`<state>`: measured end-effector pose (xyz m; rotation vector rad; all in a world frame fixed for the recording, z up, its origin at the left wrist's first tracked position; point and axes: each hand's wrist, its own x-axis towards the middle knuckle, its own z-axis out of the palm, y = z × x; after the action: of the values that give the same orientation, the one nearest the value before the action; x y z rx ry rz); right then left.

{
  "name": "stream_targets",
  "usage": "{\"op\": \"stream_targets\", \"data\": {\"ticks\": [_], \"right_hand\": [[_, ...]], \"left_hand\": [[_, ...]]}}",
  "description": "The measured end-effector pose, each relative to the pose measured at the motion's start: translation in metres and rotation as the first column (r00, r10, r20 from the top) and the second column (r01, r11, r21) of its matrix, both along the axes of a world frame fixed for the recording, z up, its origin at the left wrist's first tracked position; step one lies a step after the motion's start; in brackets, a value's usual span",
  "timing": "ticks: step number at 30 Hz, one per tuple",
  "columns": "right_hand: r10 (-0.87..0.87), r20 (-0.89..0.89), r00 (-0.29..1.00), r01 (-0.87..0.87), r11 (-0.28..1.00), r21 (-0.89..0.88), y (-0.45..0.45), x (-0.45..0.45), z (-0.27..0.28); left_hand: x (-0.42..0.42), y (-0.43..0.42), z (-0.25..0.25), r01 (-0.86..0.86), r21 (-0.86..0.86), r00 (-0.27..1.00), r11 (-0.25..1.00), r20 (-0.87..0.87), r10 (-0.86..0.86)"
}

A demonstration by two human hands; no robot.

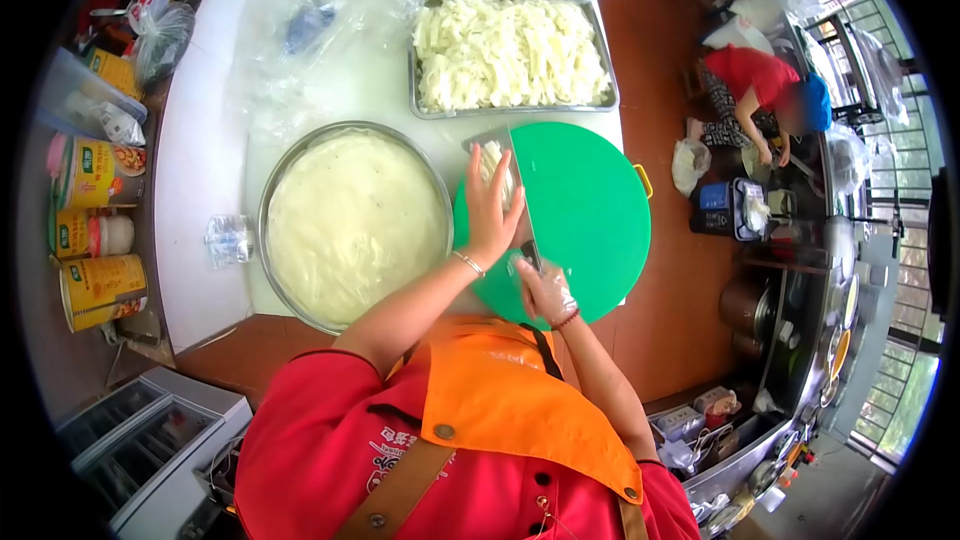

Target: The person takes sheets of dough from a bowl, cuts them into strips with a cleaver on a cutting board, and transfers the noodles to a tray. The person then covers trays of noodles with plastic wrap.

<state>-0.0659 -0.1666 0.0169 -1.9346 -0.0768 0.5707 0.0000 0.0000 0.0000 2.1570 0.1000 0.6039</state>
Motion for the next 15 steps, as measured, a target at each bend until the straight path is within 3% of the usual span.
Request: {"op": "stream_targets", "data": {"ticks": [3,5,6,9,11,15], "right_hand": [[0.106,-0.022,0.994,-0.107,0.992,-0.066,0.042,0.062,0.035],[0.063,-0.199,0.978,-0.062,0.998,0.009,0.068,0.098,0.07],[0.026,-0.171,0.985,-0.018,0.999,0.05,0.08,0.11,0.072],[-0.097,-0.079,0.992,0.107,0.984,0.145,0.105,0.138,0.075],[-0.175,-0.02,0.984,0.176,0.972,0.158,0.105,0.153,0.069],[-0.098,0.434,0.896,0.212,0.951,-0.224,0.055,0.151,0.057]], "left_hand": [[0.064,0.044,0.03,-0.048,0.09,0.99,0.995,0.133,0.036],[0.104,0.067,0.04,-0.083,0.064,0.98,0.995,0.186,0.07],[0.121,0.081,0.041,-0.111,0.087,0.974,0.99,0.205,0.091],[0.172,0.121,0.03,-0.152,0.102,0.97,0.983,0.208,0.129],[0.194,0.146,0.003,-0.107,0.239,0.99,0.965,0.115,0.082],[0.186,0.165,-0.017,-0.032,0.224,0.998,0.974,0.056,0.02]]}}
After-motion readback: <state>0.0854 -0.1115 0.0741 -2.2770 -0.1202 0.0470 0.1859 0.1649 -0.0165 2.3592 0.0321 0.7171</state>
